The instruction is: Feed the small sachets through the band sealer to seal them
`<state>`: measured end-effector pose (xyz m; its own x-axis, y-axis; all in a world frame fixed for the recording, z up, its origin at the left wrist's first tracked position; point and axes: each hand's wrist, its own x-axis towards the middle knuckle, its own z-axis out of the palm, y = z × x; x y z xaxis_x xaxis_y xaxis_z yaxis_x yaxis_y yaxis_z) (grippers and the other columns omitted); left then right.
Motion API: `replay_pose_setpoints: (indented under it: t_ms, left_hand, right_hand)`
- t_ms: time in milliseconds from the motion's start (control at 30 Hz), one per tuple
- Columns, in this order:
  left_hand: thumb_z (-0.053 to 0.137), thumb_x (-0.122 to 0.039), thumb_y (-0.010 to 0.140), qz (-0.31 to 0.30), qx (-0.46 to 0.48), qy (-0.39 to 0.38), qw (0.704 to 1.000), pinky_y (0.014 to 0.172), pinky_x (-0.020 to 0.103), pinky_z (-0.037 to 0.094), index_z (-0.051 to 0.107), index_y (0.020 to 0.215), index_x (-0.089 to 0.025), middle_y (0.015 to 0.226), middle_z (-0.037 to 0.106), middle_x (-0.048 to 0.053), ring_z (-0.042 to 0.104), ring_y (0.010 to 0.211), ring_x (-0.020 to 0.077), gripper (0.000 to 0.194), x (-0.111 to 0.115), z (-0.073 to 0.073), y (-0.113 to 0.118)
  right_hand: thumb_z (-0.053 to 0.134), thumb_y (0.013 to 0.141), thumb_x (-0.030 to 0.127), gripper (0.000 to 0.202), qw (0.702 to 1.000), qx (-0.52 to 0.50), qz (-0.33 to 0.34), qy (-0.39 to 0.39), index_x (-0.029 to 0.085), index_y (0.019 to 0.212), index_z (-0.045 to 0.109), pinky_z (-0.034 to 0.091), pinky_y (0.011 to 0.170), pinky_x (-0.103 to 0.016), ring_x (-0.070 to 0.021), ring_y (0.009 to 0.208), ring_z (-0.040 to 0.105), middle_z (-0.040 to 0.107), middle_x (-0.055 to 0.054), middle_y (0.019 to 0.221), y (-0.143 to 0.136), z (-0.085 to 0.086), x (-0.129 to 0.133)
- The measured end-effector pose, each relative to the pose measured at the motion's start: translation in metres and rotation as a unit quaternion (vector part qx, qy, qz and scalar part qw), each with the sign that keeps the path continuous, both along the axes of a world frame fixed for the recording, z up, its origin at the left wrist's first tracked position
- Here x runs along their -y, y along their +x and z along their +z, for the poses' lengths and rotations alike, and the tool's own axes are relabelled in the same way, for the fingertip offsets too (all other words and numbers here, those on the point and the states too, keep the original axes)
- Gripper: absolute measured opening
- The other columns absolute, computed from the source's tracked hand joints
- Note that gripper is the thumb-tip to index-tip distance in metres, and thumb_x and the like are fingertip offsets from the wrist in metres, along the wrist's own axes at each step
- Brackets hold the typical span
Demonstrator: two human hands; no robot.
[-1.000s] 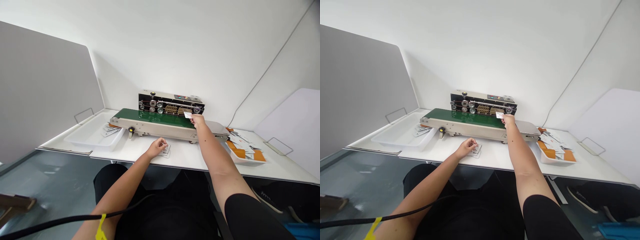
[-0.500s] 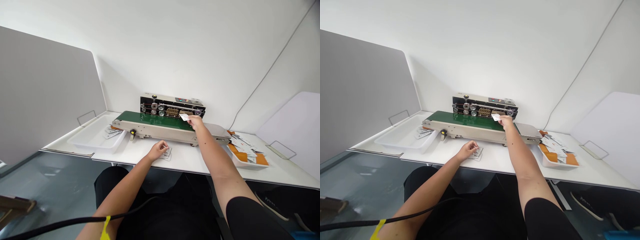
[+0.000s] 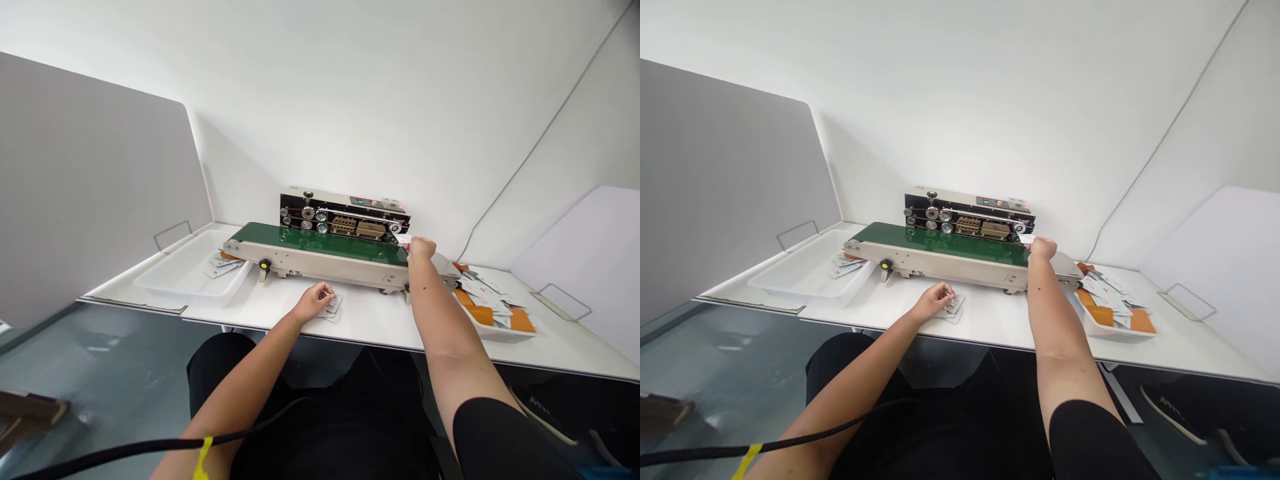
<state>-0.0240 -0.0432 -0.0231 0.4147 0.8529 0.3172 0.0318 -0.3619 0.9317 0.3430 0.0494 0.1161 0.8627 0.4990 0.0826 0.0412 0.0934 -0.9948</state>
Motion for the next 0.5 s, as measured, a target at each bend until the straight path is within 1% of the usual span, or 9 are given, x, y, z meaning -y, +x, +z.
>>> replay_pose_setpoints:
  t_ms: [133,233,300,367,433,500]
  left_hand:
    - [0.07,-0.044,0.084,-0.005,0.002,0.002,1.0,0.06,0.022,0.046,0.058,0.089,-0.017,0.079,0.06,0.0,0.055,0.066,0.0105,0.029,-0.002,-0.002,0.0]
    - [0.069,-0.044,0.084,-0.007,0.0,0.001,1.0,0.061,0.022,0.047,0.058,0.089,-0.017,0.078,0.06,0.0,0.056,0.066,0.0108,0.029,-0.002,-0.002,0.001]
    - [0.069,-0.044,0.084,-0.004,-0.001,0.002,1.0,0.061,0.022,0.047,0.058,0.089,-0.018,0.078,0.06,0.0,0.056,0.066,0.011,0.029,-0.001,0.0,0.001]
    - [0.068,-0.044,0.085,0.003,-0.007,0.008,1.0,0.063,0.023,0.047,0.058,0.089,-0.018,0.079,0.061,0.0,0.057,0.067,0.0116,0.028,0.0,0.002,-0.001]
    - [0.067,-0.043,0.085,0.016,-0.021,0.022,0.999,0.066,0.024,0.048,0.059,0.089,-0.018,0.081,0.062,0.001,0.058,0.07,0.0127,0.026,0.001,0.004,-0.002]
    - [0.065,-0.041,0.087,0.031,-0.035,0.04,0.998,0.072,0.027,0.05,0.061,0.089,-0.019,0.086,0.065,0.003,0.061,0.076,0.0152,0.022,0.001,0.005,-0.003]
  right_hand:
    - [0.055,0.086,0.009,0.019,1.0,-0.007,-0.01,-0.002,0.013,0.1,0.066,0.049,0.045,-0.017,-0.0092,0.05,0.058,0.059,0.0,0.069,-0.002,0.004,0.003]
    - [0.061,0.084,0.009,0.012,0.999,-0.02,0.031,-0.024,0.015,0.094,0.064,0.052,0.046,-0.018,-0.009,0.05,0.059,0.059,0.001,0.068,-0.009,0.006,0.001]
    - [0.067,0.081,0.009,0.011,0.997,-0.021,0.068,-0.037,0.015,0.089,0.063,0.054,0.046,-0.019,-0.0099,0.051,0.06,0.059,0.002,0.067,-0.018,0.01,-0.003]
    - [0.071,0.08,0.013,0.012,0.995,-0.01,0.092,-0.043,0.015,0.089,0.064,0.055,0.048,-0.02,-0.0113,0.056,0.062,0.06,0.001,0.068,-0.027,0.015,-0.004]
    - [0.071,0.083,0.019,0.015,0.995,0.011,0.093,-0.038,0.015,0.096,0.065,0.057,0.055,-0.022,-0.0132,0.067,0.064,0.063,-0.002,0.077,-0.039,0.019,0.005]
    - [0.066,0.087,0.026,0.023,0.994,0.095,0.046,-0.006,0.016,0.108,0.066,0.059,0.071,-0.026,-0.0163,0.087,0.066,0.066,-0.008,0.097,-0.055,0.016,0.026]
